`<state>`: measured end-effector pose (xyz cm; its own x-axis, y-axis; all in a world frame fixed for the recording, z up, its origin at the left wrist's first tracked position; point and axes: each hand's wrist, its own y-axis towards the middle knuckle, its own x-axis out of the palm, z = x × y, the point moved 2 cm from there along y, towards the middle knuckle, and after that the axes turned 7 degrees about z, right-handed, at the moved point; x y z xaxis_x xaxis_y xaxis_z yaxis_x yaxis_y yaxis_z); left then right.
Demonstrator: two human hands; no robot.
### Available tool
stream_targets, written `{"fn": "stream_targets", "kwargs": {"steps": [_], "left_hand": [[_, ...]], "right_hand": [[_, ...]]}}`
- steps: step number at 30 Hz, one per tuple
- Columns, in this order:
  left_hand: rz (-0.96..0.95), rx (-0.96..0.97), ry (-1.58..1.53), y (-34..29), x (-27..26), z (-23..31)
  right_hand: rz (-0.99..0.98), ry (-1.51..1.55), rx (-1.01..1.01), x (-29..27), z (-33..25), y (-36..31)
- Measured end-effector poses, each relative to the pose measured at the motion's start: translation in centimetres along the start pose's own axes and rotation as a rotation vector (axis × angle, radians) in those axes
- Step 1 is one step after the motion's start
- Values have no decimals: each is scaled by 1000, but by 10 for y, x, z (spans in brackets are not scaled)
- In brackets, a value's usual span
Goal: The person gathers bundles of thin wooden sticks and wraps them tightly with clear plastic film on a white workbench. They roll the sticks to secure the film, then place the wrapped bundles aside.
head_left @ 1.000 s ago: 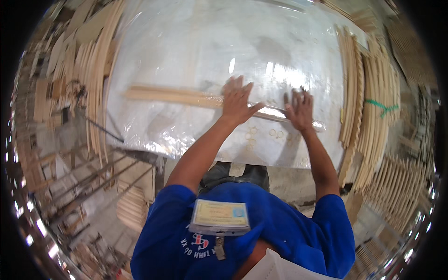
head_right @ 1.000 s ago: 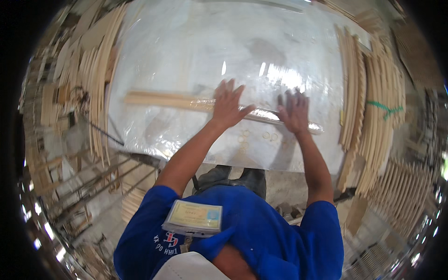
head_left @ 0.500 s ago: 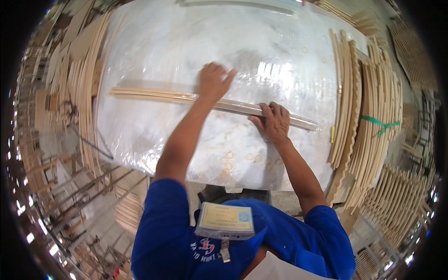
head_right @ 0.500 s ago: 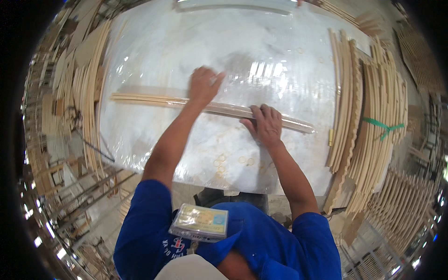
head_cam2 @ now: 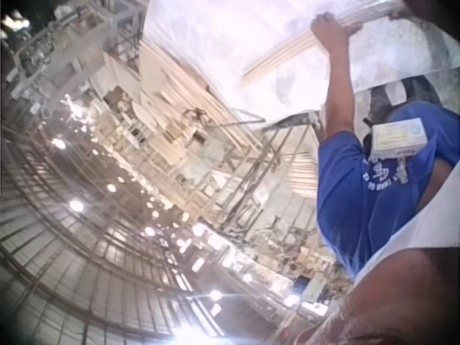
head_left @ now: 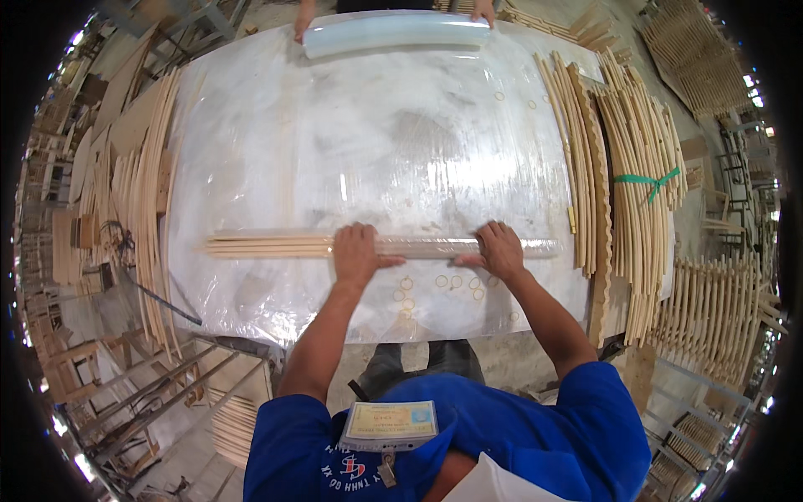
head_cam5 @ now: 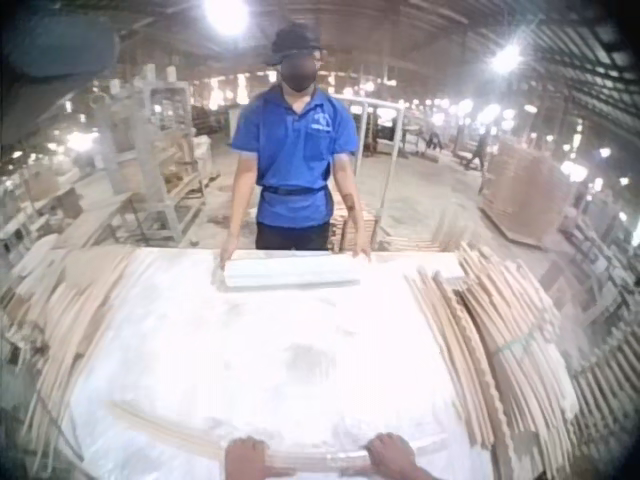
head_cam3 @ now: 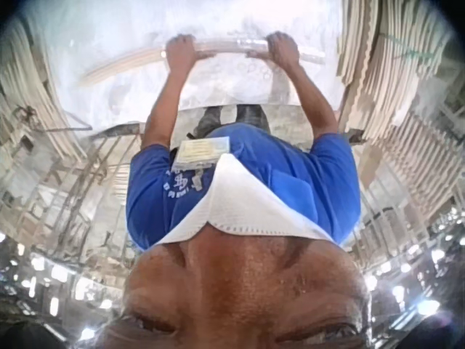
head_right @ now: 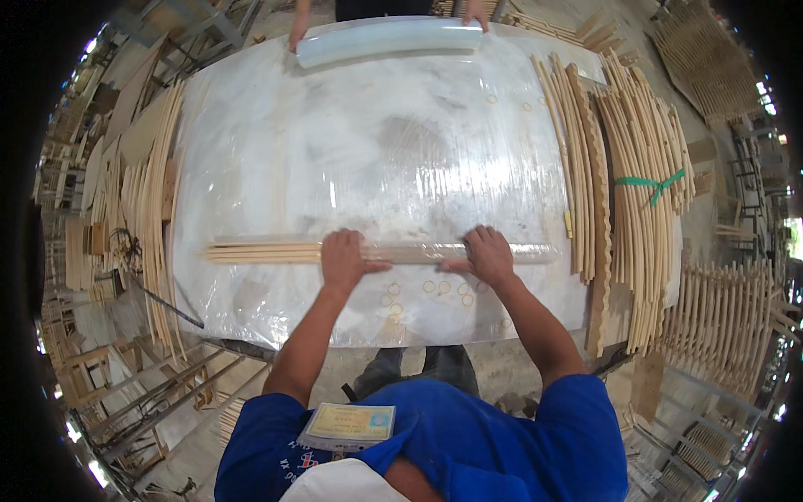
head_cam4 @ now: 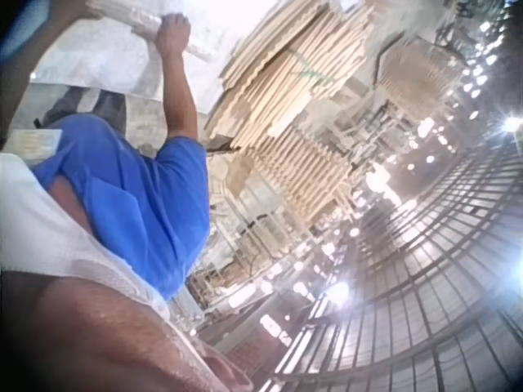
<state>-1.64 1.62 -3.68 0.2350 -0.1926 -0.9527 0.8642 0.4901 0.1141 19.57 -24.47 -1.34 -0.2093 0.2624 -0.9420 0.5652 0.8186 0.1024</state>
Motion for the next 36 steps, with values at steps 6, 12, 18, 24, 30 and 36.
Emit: {"fn": "stream_targets", "kwargs": {"steps": [6, 12, 18, 24, 30, 36], "left_hand": [[61, -9, -26, -10, -14, 11], [424, 54, -30, 50, -19, 13], [410, 109, -148, 70, -12, 2], [239, 238, -47, 60, 6, 8], [211, 188, -130, 89, -14, 15], [34, 129, -170, 32, -23, 23]], "right_hand": [[253, -26, 33, 17, -43, -53], [245, -202, 155, 12, -22, 40], [278, -69, 141, 13, 1, 68], [395, 84, 108, 11, 6, 89], [389, 53, -122, 8, -8, 66], [282, 39, -27, 14, -28, 7]]}}
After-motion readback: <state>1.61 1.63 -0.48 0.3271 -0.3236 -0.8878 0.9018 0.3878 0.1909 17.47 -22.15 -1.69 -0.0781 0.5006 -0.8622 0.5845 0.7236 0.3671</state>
